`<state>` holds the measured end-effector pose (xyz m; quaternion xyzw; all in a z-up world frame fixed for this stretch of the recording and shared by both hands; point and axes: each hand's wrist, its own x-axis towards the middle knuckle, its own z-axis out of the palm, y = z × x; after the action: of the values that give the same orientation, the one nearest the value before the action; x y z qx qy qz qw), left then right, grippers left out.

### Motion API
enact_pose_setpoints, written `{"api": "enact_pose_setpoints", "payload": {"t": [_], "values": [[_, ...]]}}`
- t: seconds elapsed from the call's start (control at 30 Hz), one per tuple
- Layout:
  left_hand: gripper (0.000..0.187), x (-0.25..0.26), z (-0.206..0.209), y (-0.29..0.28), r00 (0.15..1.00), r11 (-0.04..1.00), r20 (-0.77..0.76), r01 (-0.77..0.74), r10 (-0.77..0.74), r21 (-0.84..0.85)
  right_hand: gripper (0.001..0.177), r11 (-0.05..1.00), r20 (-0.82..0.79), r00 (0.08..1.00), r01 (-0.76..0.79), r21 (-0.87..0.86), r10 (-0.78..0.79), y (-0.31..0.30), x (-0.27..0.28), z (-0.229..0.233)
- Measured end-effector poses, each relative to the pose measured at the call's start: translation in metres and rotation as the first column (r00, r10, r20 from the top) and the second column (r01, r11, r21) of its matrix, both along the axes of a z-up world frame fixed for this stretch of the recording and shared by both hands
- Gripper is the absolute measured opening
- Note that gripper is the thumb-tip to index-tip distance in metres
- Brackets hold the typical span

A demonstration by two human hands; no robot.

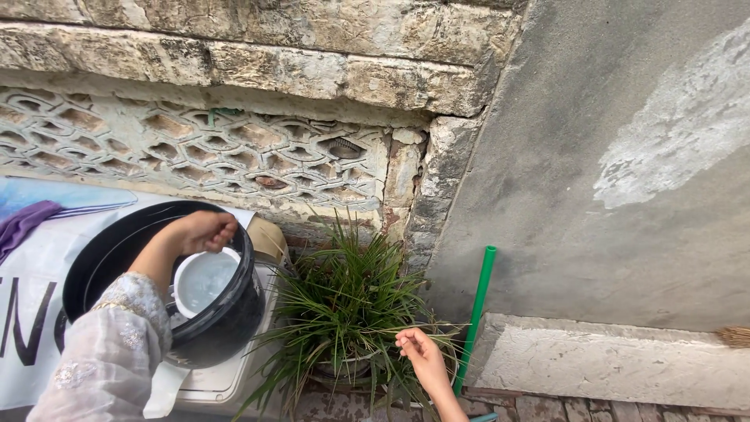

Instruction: The person is plucking dead leaves or cleaning a small green plant and then wiping the rim of a nearby water bucket.

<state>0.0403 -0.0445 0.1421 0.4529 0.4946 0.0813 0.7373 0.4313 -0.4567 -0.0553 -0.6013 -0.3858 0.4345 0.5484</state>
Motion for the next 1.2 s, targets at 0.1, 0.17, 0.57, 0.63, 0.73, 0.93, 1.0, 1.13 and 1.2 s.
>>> {"api": "enact_pose_setpoints", "payload": {"t": [0.1,0.17,0.57,0.63,0.73,0.93,1.0,1.13,1.2], "values": [[0.033,0.037,0.043,-0.020,0.992,0.989,0.093,0.075,-0.087,0.129,0.019,1.000,-0.001,1.000,-0.017,0.006,0.017,0.001,-0.005,-0.001],[0.034,0.073,0.064,-0.041,0.984,0.974,0.088,0.137,-0.155,0.178,0.020,1.000,-0.047,0.999,-0.012,-0.027,0.011,0.004,-0.009,0.007],[0.026,0.272,0.007,-0.113,0.871,0.829,-0.037,0.478,-0.490,0.291,0.032,0.993,-0.727,0.677,-0.063,0.097,0.114,0.161,-0.016,0.102],[0.025,0.284,-0.011,-0.115,0.863,0.809,-0.091,0.498,-0.497,0.312,0.028,0.988,-0.727,0.670,-0.084,0.128,0.151,0.181,-0.004,0.087],[0.028,0.284,-0.031,-0.117,0.829,0.734,-0.239,0.559,-0.506,0.386,0.026,0.999,-0.644,0.763,-0.038,0.038,0.054,0.188,0.005,0.078],[0.036,0.264,-0.073,-0.106,0.777,0.601,-0.389,0.629,-0.495,0.493,0.021,0.996,-0.381,0.922,-0.085,-0.018,0.072,0.185,0.011,0.067],[0.040,0.257,-0.077,-0.105,0.745,0.525,-0.439,0.666,-0.502,0.529,0.024,0.986,-0.195,0.967,-0.159,0.038,0.164,0.194,0.016,0.041],[0.042,0.247,-0.091,-0.097,0.710,0.479,-0.501,0.704,-0.495,0.525,0.021,0.984,0.094,0.981,-0.173,0.050,0.168,0.180,0.005,0.060],[0.043,0.242,-0.099,-0.094,0.704,0.461,-0.516,0.710,-0.489,0.532,0.021,0.998,0.427,0.903,-0.057,0.010,0.047,0.163,-0.005,0.088]]}}
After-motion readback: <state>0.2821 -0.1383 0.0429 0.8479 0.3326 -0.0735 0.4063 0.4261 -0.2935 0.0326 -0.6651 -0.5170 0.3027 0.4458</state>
